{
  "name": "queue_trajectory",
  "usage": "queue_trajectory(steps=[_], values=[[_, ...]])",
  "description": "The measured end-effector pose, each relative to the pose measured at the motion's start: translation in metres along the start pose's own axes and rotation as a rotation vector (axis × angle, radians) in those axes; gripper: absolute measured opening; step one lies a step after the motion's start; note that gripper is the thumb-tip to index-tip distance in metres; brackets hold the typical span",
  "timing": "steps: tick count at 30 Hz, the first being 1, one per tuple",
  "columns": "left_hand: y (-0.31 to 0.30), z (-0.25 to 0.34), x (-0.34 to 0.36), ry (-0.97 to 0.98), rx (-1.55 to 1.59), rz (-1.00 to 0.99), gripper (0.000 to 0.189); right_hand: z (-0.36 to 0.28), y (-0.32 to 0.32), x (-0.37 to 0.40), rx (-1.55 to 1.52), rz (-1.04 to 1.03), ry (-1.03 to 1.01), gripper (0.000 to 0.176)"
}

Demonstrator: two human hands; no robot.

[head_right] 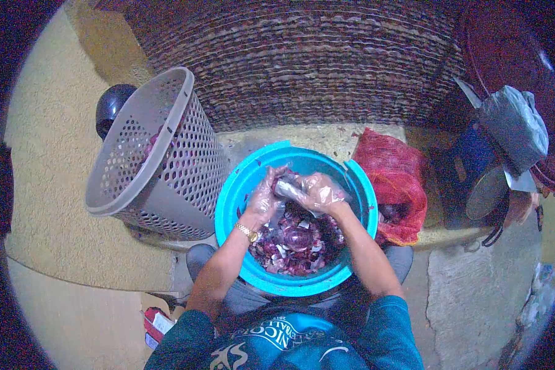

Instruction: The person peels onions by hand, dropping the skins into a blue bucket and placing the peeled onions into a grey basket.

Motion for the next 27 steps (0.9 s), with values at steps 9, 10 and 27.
queue_trajectory(steps=[9,10,27], values=[[-0.009,0.002,-0.002,-0.002,0.102,0.048,0.054,-0.016,-0.002,0.003,0.175,-0.048,-0.027,0.059],[-0.01,0.001,-0.003,-0.002,0.101,0.048,0.054,-0.015,-0.002,0.003,0.174,-0.048,-0.027,0.059],[0.007,0.009,0.005,0.052,-0.155,-0.012,0.056,-0.005,-0.006,0.002,0.113,0.056,0.044,0.048]])
Point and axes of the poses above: each hand's wrist, its own x-axis away from the middle knuckle, its own y-axis out of the palm, z = x × y, the point moved 8 cm from there along -x, towards the middle knuckle, and after that the axes turned 4 degrees about x, right-handed, at the moved point
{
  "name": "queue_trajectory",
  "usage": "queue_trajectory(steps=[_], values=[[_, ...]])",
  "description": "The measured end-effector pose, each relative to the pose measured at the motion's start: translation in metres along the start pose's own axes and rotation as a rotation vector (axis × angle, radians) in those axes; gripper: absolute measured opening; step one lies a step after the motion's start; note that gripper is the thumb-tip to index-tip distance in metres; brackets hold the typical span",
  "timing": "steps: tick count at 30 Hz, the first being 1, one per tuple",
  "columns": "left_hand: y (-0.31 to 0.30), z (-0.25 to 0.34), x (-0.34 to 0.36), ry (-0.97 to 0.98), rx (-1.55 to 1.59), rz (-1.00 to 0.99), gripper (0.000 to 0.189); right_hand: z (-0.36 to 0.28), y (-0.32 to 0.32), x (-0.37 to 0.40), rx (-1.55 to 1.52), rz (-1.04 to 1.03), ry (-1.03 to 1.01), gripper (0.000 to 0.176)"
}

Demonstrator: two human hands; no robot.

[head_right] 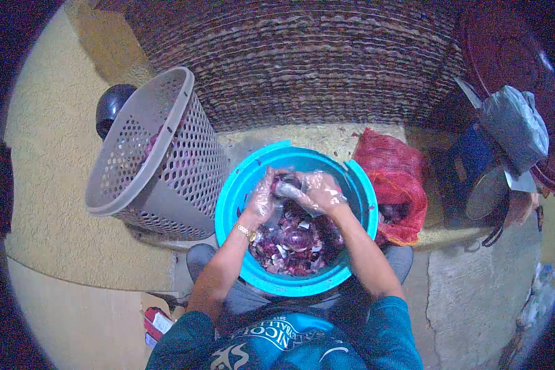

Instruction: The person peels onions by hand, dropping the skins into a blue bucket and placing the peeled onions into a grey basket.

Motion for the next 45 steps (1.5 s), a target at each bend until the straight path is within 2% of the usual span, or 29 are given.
queue_trajectory(steps=[4,6,9,15,18,22,24,25,27,28,30,31,33,34,36,38,40,45], values=[[-0.001,0.0,-0.001,0.009,-0.021,-0.012,0.056,0.0,0.005,-0.001,0.007,-0.048,-0.042,0.042],[0.0,0.001,-0.002,0.02,-0.05,-0.042,0.057,0.0,0.007,-0.001,-0.157,-0.012,-0.095,0.041],[0.003,0.0,-0.002,0.006,-0.063,-0.072,0.055,0.006,0.016,-0.004,-0.172,-0.051,-0.1,0.041],[-0.003,-0.002,-0.002,0.02,-0.047,0.016,0.057,-0.01,-0.001,0.002,-0.108,-0.042,-0.093,0.046],[-0.005,-0.006,-0.003,-0.008,-0.008,0.026,0.056,-0.008,0.007,0.001,-0.115,-0.129,-0.1,0.048],[-0.015,-0.009,-0.009,0.035,-0.054,0.012,0.057,-0.006,0.014,-0.001,-0.089,-0.119,-0.139,0.045],[-0.026,-0.027,-0.012,-0.155,0.275,0.081,0.058,-0.009,0.018,0.001,-0.025,-0.201,-0.139,0.041],[-0.015,-0.016,-0.007,-0.155,0.275,0.081,0.058,-0.007,0.021,0.001,-0.025,-0.201,-0.14,0.041],[-0.006,-0.005,0.008,-0.209,0.354,0.218,0.058,-0.014,0.019,0.002,-0.136,-0.099,-0.259,0.041],[-0.009,-0.006,0.006,-0.208,0.354,0.217,0.058,-0.014,0.019,0.002,-0.135,-0.099,-0.261,0.041],[-0.006,-0.014,-0.001,-0.254,0.5,0.073,0.057,-0.015,0.014,0.003,-0.072,-0.073,-0.26,0.045],[-0.018,-0.022,-0.007,-0.255,0.501,0.073,0.057,-0.014,0.015,0.003,-0.072,-0.074,-0.259,0.045],[-0.021,-0.023,-0.011,-0.255,0.503,-0.043,0.054,-0.003,0.01,-0.001,-0.042,0.035,-0.13,0.05],[-0.019,-0.023,-0.009,-0.255,0.504,-0.044,0.054,-0.003,0.009,-0.001,-0.041,0.035,-0.131,0.05],[-0.015,-0.021,-0.005,-0.241,0.47,-0.022,0.048,0.002,-0.002,0.0,0.082,0.089,-0.046,0.061],[-0.011,-0.024,-0.005,-0.253,0.481,-0.036,0.045,0.007,0.002,0.002,0.025,0.091,-0.002,0.068],[-0.007,-0.026,-0.005,-0.264,0.491,-0.052,0.042,0.01,0.001,0.004,0.129,0.356,-0.129,0.064],[-0.01,-0.03,-0.006,-0.257,0.378,-0.094,0.037,0.005,-0.006,0.003,0.069,0.246,-0.099,0.054]])
Point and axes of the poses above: each hand's wrist, its own x-axis away from the middle knuckle, its own y-axis out of the palm, z = x × y, the point moved 8 cm from there along -x, towards the middle knuckle, and after that the axes turned 4 degrees about x, right-handed, at the moved point
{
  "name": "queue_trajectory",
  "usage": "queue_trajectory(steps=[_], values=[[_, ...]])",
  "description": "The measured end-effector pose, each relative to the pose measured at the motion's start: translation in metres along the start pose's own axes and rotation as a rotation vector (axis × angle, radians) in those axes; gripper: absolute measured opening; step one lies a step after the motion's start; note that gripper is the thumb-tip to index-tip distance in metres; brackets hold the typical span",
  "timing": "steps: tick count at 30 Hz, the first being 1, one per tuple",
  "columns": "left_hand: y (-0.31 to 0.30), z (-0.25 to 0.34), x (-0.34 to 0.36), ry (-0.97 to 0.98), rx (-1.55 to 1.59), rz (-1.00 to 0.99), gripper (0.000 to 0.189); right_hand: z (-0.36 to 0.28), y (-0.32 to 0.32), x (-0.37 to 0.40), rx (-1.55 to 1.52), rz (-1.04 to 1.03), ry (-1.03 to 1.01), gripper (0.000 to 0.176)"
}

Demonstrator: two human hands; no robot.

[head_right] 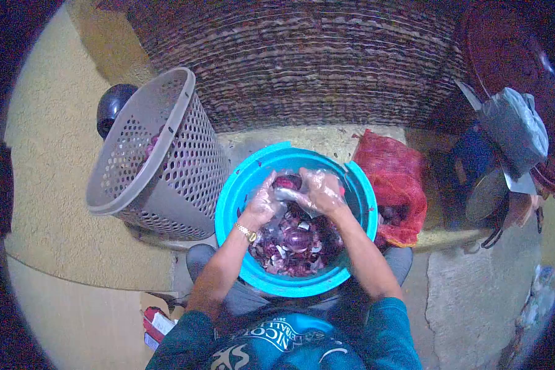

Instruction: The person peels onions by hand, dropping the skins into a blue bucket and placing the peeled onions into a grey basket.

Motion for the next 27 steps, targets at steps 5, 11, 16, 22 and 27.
queue_trajectory(steps=[5,11,16,22,27], values=[[-0.004,0.001,-0.003,0.072,-0.014,0.045,0.034,0.005,0.007,-0.002,0.064,-0.074,0.057,0.044],[-0.015,0.003,-0.007,0.093,0.006,0.104,0.038,0.002,0.015,-0.003,0.044,-0.182,0.005,0.037],[-0.013,0.013,-0.004,0.112,0.076,0.112,0.051,-0.007,0.023,0.001,0.094,-0.322,-0.113,0.04],[-0.012,0.013,-0.005,0.12,0.157,0.138,0.061,-0.003,0.018,0.002,-0.016,-0.423,0.077,0.058],[0.017,0.013,0.011,0.024,0.242,0.166,0.049,-0.004,0.009,-0.001,0.061,-0.354,0.11,0.065]])
Point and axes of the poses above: each hand's wrist, its own x-axis away from the middle knuckle, its own y-axis out of the palm, z = x × y, the point moved 8 cm from there along -x, towards the middle knuckle, and after that the axes turned 4 degrees about x, right-handed, at the moved point
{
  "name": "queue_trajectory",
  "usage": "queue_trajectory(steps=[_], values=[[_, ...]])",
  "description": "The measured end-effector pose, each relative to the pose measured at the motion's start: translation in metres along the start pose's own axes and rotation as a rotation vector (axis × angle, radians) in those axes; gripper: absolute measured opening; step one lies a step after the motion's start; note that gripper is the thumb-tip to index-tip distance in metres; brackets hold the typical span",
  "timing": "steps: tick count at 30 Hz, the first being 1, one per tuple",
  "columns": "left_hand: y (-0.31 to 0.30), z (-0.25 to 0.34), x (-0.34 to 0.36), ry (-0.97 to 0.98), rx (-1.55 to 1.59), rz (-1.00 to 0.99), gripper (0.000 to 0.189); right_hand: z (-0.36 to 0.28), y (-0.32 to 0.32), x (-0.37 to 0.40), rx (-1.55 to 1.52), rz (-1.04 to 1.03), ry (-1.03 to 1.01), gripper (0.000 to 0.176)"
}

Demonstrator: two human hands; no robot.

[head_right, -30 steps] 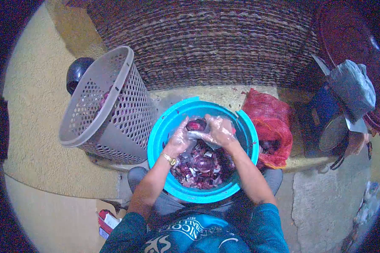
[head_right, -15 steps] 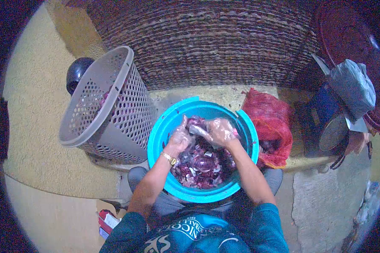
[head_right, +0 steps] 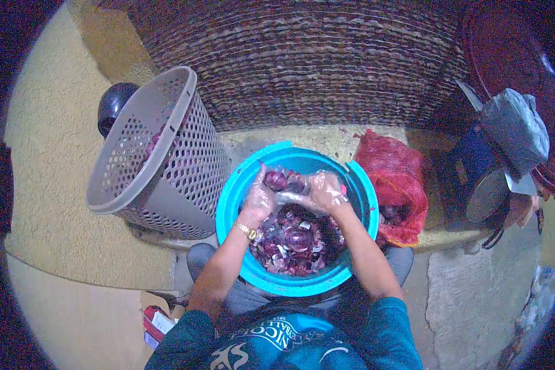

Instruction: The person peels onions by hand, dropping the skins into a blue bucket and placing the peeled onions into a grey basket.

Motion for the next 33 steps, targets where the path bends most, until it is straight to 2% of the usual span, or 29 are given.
queue_trajectory(steps=[2,4,6,11,13,18,20,21,23,25,30,33], values=[[0.0,-0.003,-0.003,-0.029,-0.05,-0.075,0.046,-0.003,-0.007,0.001,-0.086,0.143,-0.084,0.068],[-0.008,0.004,-0.013,0.06,-0.065,-0.108,0.035,0.005,0.0,-0.002,-0.078,0.191,-0.069,0.069],[-0.015,0.003,-0.015,0.057,-0.074,-0.118,0.034,0.008,-0.002,-0.002,-0.069,0.242,-0.054,0.071],[-0.018,-0.002,-0.02,-0.011,-0.05,-0.192,0.035,0.013,0.004,-0.005,-0.125,0.192,-0.025,0.065],[-0.022,-0.003,-0.026,-0.053,0.049,-0.237,0.035,0.013,0.005,-0.005,-0.11,0.212,-0.033,0.063],[-0.019,-0.003,-0.022,-0.032,-0.026,-0.234,0.034,0.013,0.004,-0.003,-0.092,0.172,-0.003,0.06],[-0.011,-0.004,-0.016,-0.045,-0.023,-0.242,0.034,0.009,0.001,-0.001,-0.108,0.218,-0.064,0.04],[-0.011,-0.001,-0.014,0.003,-0.097,-0.21,0.03,0.009,0.001,-0.002,-0.109,0.218,-0.064,0.04],[-0.006,0.002,-0.009,0.052,-0.172,-0.177,0.025,0.01,0.007,-0.005,-0.129,0.132,-0.044,0.055],[-0.004,0.002,-0.005,0.065,-0.22,-0.118,0.026,0.01,0.01,-0.006,-0.169,0.108,-0.053,0.052],[-0.001,0.0,-0.006,0.086,-0.183,-0.167,0.024,0.012,0.015,-0.008,-0.171,0.062,-0.104,0.045],[-0.005,0.003,-0.011,0.13,-0.176,-0.153,0.025,0.014,0.018,-0.008,-0.138,-0.021,-0.026,0.048]])
Point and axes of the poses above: each hand's wrist, its own x-axis away from the middle knuckle, its own y-axis out of the palm, z = x × y, the point moved 8 cm from there along -x, towards the middle knuckle, and after that the axes turned 4 degrees about x, right-handed, at the moved point
